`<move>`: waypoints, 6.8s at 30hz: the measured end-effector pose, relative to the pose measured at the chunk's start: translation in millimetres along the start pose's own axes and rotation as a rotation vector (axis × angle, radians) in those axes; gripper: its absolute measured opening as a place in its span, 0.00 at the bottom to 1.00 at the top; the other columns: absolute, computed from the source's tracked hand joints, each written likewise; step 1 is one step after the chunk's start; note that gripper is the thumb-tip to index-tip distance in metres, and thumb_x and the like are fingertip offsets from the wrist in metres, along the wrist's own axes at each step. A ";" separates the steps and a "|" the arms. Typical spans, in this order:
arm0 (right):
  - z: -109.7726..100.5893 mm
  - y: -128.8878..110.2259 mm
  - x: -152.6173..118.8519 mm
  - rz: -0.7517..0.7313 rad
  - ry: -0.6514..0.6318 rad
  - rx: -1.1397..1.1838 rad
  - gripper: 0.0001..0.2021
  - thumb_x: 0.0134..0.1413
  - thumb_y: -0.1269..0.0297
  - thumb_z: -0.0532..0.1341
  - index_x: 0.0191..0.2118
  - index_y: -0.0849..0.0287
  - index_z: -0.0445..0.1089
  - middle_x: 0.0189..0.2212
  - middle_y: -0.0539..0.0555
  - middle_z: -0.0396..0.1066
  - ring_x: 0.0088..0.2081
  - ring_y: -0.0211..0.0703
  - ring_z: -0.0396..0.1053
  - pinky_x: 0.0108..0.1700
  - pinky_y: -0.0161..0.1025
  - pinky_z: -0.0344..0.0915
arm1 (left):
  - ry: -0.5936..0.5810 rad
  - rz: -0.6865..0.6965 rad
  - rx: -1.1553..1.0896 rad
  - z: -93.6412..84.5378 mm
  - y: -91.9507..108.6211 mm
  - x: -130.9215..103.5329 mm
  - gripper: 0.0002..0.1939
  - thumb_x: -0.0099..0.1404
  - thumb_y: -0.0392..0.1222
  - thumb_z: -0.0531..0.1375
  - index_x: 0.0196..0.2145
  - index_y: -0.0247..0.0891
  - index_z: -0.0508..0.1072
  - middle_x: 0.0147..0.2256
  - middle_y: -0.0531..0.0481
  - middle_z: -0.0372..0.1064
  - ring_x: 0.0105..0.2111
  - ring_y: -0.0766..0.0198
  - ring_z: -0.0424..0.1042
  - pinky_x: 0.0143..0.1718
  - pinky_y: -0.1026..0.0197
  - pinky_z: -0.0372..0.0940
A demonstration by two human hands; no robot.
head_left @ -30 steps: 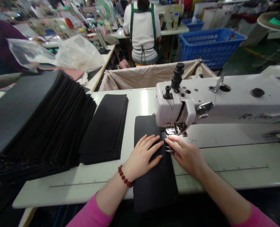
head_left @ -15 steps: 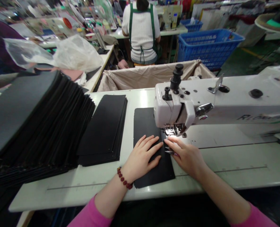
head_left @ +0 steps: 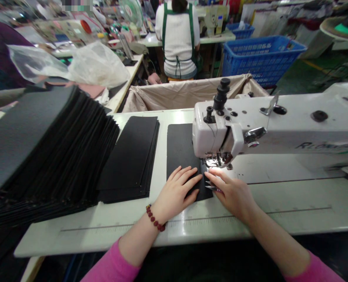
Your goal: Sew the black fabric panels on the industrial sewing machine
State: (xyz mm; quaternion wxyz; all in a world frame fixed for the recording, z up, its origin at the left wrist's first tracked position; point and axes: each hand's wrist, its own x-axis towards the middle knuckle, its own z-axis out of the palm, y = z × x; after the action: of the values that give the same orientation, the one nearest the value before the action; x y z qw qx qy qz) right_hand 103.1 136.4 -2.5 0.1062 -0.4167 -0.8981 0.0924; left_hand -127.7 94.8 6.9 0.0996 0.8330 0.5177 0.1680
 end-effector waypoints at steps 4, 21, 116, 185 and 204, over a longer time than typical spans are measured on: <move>0.8 0.6 0.0 -0.004 0.002 0.010 0.26 0.60 0.68 0.56 0.64 0.48 0.59 0.62 0.52 0.62 0.47 0.44 0.73 0.46 0.40 0.71 | 0.014 -0.002 -0.002 0.2 -0.3 0.7 0.21 0.70 0.40 0.55 0.60 0.44 0.63 0.62 0.46 0.58 0.63 0.54 0.56 0.66 0.42 0.49; -1.4 0.3 0.0 -0.003 0.001 0.003 0.25 0.59 0.69 0.56 0.62 0.49 0.61 0.62 0.51 0.62 0.45 0.45 0.74 0.43 0.40 0.72 | 0.049 -0.072 0.007 2.7 -2.2 4.7 0.24 0.71 0.41 0.54 0.63 0.44 0.59 0.63 0.47 0.57 0.64 0.55 0.54 0.66 0.44 0.49; -38.3 -32.8 -130.6 0.170 0.088 0.554 0.17 0.65 0.63 0.52 0.56 0.50 0.67 0.53 0.53 0.71 0.51 0.44 0.69 0.52 0.42 0.66 | 0.049 -0.094 -0.038 -69.8 56.7 -108.7 0.17 0.67 0.30 0.49 0.47 0.44 0.71 0.52 0.48 0.69 0.54 0.55 0.66 0.55 0.47 0.63; -125.0 -10.9 -97.5 0.286 0.088 0.546 0.13 0.61 0.51 0.56 0.37 0.53 0.72 0.31 0.48 0.74 0.33 0.43 0.71 0.35 0.35 0.66 | 0.355 -0.818 -0.728 -136.2 58.6 -133.0 0.18 0.62 0.54 0.62 0.43 0.38 0.75 0.34 0.49 0.74 0.30 0.62 0.70 0.26 0.68 0.62; -110.8 -3.9 -103.3 0.274 -0.018 0.677 0.14 0.60 0.49 0.57 0.42 0.51 0.73 0.39 0.49 0.75 0.42 0.46 0.71 0.43 0.37 0.66 | 0.332 -0.847 -0.718 -163.4 67.3 -127.8 0.18 0.63 0.55 0.61 0.42 0.39 0.75 0.30 0.50 0.73 0.25 0.64 0.68 0.24 0.67 0.61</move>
State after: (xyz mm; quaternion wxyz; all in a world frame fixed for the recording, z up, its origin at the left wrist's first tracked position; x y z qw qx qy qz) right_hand 195.1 63.2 93.1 0.2169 -0.4737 -0.7533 0.4013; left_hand -186.5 -50.9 158.1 0.3518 0.4296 0.7252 0.4072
